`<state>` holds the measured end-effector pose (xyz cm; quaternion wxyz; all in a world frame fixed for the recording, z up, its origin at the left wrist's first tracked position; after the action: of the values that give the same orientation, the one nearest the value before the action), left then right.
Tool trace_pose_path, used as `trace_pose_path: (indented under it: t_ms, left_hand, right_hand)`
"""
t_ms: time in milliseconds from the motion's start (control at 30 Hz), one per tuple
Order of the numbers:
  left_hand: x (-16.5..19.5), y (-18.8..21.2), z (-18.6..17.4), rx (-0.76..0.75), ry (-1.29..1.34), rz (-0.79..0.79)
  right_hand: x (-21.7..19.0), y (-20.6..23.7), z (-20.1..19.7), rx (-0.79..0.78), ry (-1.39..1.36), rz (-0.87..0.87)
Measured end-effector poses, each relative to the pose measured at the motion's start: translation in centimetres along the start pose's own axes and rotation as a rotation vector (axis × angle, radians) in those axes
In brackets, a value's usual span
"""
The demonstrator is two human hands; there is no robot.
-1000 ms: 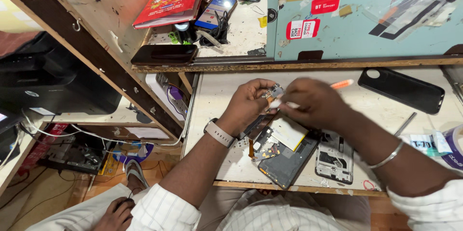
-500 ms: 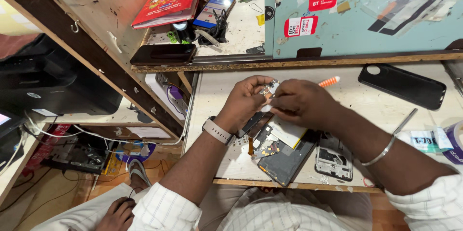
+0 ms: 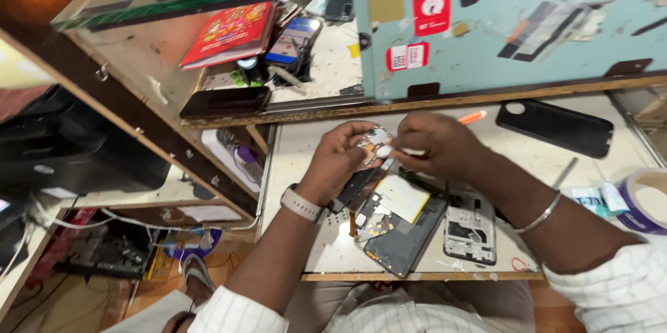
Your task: The person uses a screwdriver to unscrew and open a smartphone, then works on the exposed internal board and components, cleaning and manipulating small parts with a white swab-like tool by hand. Disassembled phone parts and a battery lie on the workbench as the person continues handling the small component.
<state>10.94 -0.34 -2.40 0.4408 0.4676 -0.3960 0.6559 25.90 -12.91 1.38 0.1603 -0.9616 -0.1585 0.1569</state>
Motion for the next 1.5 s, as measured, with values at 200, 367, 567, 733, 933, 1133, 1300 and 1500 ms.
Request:
trace_pose_path:
  t_ms: [200,367,567,733,933,1133,1300,1500]
  left_hand:
    - [-0.6,0.0,0.7,-0.016,-0.013,-0.042]
    - [-0.6,-0.3,-0.3,-0.021,-0.004,0.026]
    - [-1.2,-0.9,-0.6,-0.001,0.009,-0.026]
    - [-0.7,-0.8,-0.9,-0.033,-0.011,0.033]
    - [-1.0,-0.5,-0.7,-0.054,-0.044,-0.078]
    - [-0.5,-0.7,-1.1,-0.025,-0.086,0.039]
    - [-1.0,-1.0,-1.8,-0.003,-0.061,0.001]
    - [-1.6,-0.8,-1.4,-0.115,-0.148,0.008]
  right_hand:
    - [-2.1,0.0,-0.1,0.036,0.017,-0.092]
    - [-1.2,-0.5,-0.4,0.003,0.008,-0.047]
    - [-0.5,-0.4,0.0,0.052,-0.008,-0.038]
    - [-1.6,-1.3,0.1,0.049,0.013,-0.155]
    - [-0.5,-0.6,-0.7,0.066,0.044,-0.026]
    - [-0.9,-1.3,-0.2,0.095,0.148,-0.099]
    - [1.2,0.3,-3.0,0.230,0.098,0.199]
    - [1.3,0.4,-1.3,0.312,-0.202,0.329]
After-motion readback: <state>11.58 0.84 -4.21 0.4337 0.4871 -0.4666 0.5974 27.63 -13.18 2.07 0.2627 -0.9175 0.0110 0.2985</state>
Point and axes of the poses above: each hand's wrist, its own y-axis away from the middle knuckle, its own z-axis out of the palm, x = y × z, the point moved 4 cm from there along -y, towards the middle knuckle, and after that the axes turned 13 degrees about -x, right-handed, at the moved point
